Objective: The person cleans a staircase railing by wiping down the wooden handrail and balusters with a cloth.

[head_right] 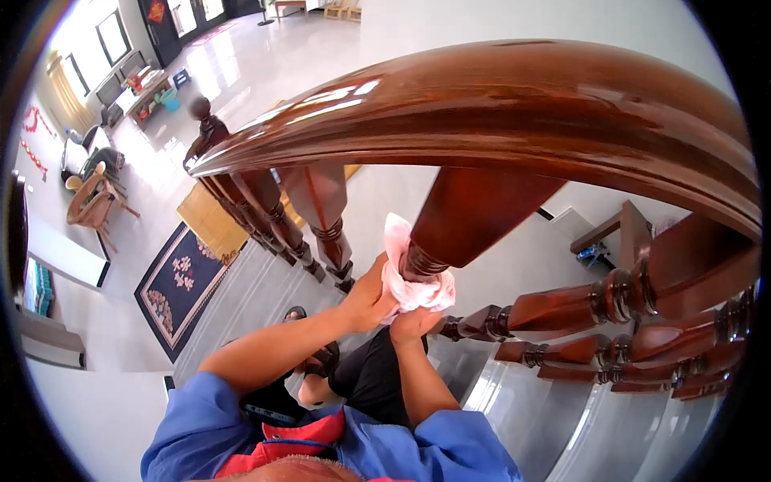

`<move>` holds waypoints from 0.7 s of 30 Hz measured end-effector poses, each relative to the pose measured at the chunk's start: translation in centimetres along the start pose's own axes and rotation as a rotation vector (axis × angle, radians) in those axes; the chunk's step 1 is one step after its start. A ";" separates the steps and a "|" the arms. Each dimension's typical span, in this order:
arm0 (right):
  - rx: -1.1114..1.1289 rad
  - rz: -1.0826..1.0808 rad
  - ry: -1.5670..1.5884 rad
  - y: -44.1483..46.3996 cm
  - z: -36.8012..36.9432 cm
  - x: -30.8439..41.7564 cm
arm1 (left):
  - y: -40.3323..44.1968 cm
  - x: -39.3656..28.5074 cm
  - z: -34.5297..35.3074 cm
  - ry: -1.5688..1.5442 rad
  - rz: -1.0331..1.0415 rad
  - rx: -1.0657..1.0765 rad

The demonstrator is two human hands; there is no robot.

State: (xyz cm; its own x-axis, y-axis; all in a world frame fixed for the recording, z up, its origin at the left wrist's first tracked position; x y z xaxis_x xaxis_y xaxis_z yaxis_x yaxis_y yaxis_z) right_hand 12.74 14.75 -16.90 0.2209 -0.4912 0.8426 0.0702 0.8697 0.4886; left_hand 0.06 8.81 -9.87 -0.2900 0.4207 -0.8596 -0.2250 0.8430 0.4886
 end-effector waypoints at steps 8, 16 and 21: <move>0.160 0.177 -0.242 -1.6 -2.7 -2.2 | -1.6 0.2 -1.5 0.063 -0.208 0.051; 0.226 0.136 -0.159 -4.3 -3.4 5.8 | -2.4 -3.0 -4.6 0.150 -0.235 -0.167; 0.256 0.341 0.047 -6.0 -0.6 7.8 | -3.6 -5.4 -8.0 0.168 -0.140 -0.411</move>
Point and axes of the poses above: each hand's wrist, its own y-axis towards the middle knuckle, its own z-axis out of the palm, x = y × z, the point moved 7 cm from there along y, towards the middle knuckle, and after that the axes turned 1 degree about -y, right-handed, at the moved point
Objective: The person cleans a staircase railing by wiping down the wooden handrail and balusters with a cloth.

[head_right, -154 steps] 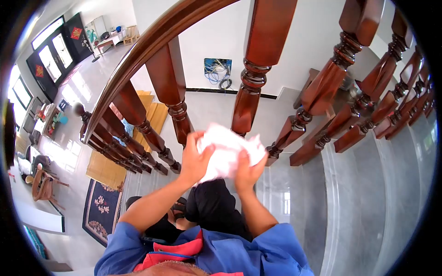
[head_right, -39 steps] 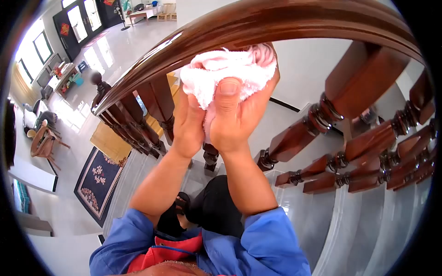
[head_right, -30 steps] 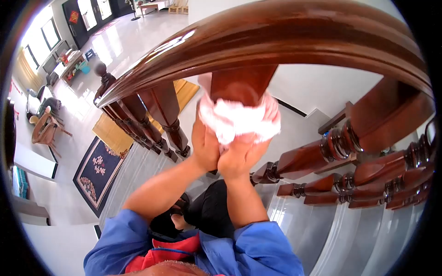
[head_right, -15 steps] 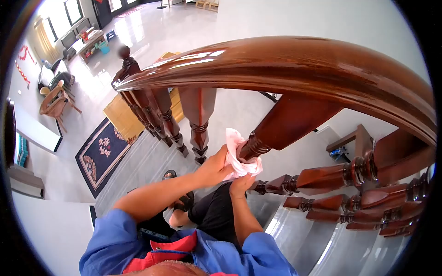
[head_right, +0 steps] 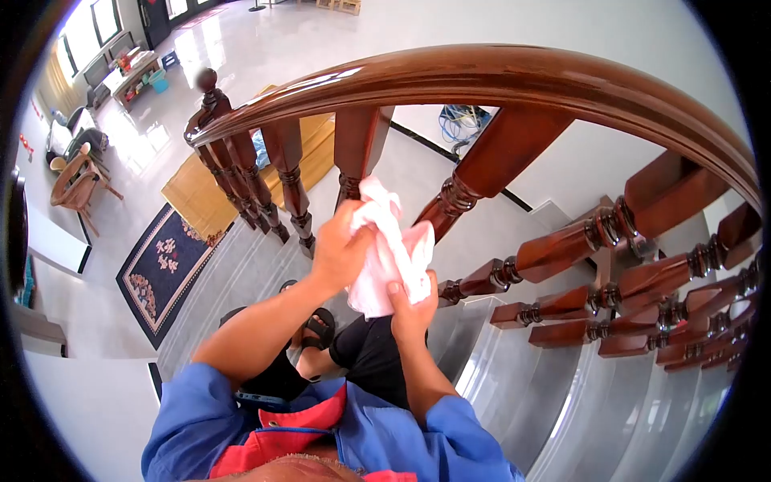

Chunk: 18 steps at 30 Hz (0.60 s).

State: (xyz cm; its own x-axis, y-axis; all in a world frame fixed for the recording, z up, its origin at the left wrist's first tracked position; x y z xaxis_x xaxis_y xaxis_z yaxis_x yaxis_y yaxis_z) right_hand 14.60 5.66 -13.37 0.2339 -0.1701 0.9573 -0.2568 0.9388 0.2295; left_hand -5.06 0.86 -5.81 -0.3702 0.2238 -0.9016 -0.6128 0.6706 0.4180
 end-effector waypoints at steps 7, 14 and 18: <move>0.050 -0.131 0.332 4.1 8.0 6.4 | 2.9 -2.1 -7.0 -0.053 0.021 -0.486; 0.135 -0.492 0.187 10.5 14.0 13.0 | 8.5 0.3 -4.1 -0.649 0.016 -0.193; 0.202 -0.564 0.086 14.6 17.7 14.0 | 9.7 -0.9 -1.6 -0.719 0.057 -0.136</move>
Point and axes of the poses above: each hand's wrist, its own y-axis towards the middle knuckle, its own z-axis out of the palm, x = y × z, the point moved 7 cm from there along y, towards the middle knuckle, and after that the axes turned 1 degree about -y, right-handed, at the moved point
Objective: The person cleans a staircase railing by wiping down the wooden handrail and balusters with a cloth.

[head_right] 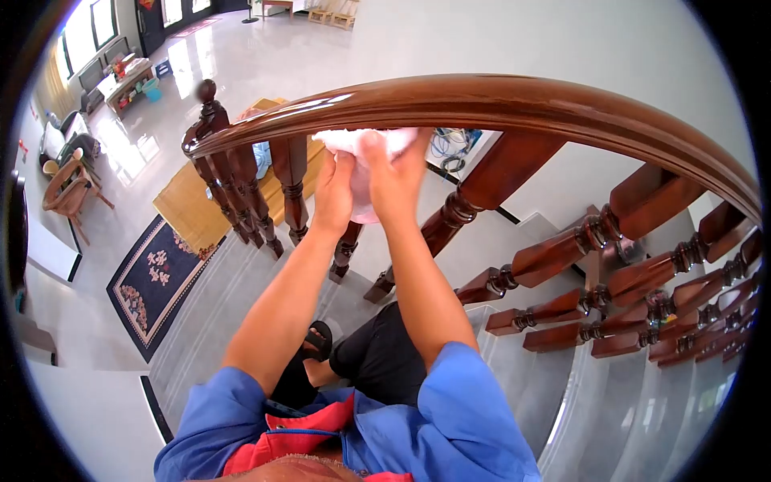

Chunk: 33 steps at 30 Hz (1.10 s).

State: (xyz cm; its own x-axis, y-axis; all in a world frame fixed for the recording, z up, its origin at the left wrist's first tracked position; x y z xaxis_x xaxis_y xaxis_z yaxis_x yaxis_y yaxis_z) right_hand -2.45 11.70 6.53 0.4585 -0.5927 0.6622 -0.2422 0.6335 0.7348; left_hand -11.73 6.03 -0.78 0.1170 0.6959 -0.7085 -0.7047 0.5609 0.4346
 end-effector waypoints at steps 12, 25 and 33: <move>0.018 0.141 0.060 -11.1 -0.7 -12.6 | -3.0 6.9 -5.3 0.257 0.009 -0.045; 0.180 0.641 -0.366 -15.3 -6.2 -7.2 | -5.7 3.6 -6.9 0.804 -0.196 -0.037; -0.177 0.444 -0.200 -19.8 -11.6 -1.7 | -11.7 2.9 -0.9 0.698 -0.196 0.112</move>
Point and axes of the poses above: each hand's wrist, its own y-axis towards the middle knuckle, its own z-axis out of the palm, x = y × z, the point moved 7 cm from there along y, towards the middle knuckle, and after that the axes turned 1 degree about -y, right-handed, at the moved point
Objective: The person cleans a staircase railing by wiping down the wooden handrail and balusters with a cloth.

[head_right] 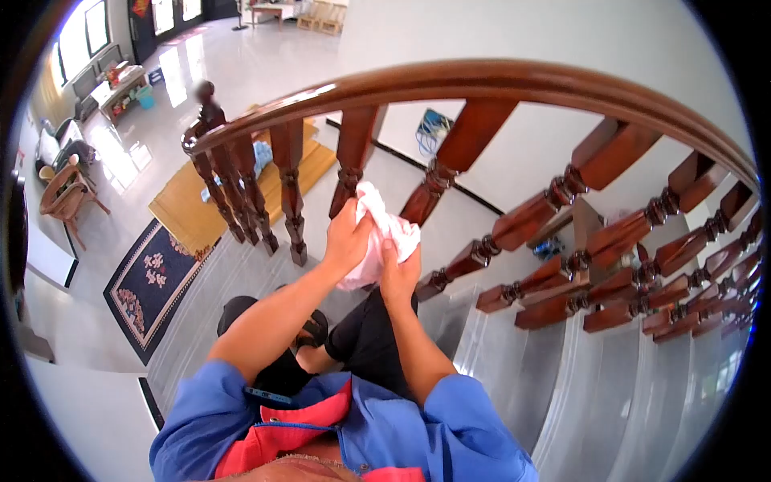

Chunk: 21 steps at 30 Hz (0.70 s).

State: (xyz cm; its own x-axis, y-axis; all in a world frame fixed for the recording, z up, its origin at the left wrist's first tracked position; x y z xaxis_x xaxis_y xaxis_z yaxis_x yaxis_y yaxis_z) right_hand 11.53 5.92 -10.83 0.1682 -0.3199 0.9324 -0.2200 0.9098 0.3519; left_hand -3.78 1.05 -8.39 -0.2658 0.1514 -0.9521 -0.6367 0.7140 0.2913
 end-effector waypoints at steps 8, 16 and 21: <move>-0.143 -0.149 -0.093 -0.1 -4.5 3.9 | 0.5 -4.1 4.0 -0.124 0.253 -0.088; -0.075 -0.336 -0.013 6.4 -2.6 7.8 | 4.1 -8.3 5.2 -0.214 0.407 -0.146; 0.211 -0.130 0.426 13.7 -0.3 6.6 | 4.0 -11.3 7.8 -0.501 0.604 0.051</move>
State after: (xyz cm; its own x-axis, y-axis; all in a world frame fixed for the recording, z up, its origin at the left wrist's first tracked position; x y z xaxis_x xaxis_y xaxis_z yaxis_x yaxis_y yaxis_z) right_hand 9.93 16.36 0.08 0.5757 -0.2509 0.7782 -0.3537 0.7817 0.5136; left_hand 2.31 7.55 2.79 -0.1895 0.8052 -0.5619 -0.4488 0.4380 0.7790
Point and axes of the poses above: each hand's wrist, its own y-axis towards the middle knuckle, its own z-axis out of the palm, x = y × z, the point moved 7 cm from there along y, towards the middle knuckle, and after that the axes turned 1 degree about -y, right-handed, at the moved point
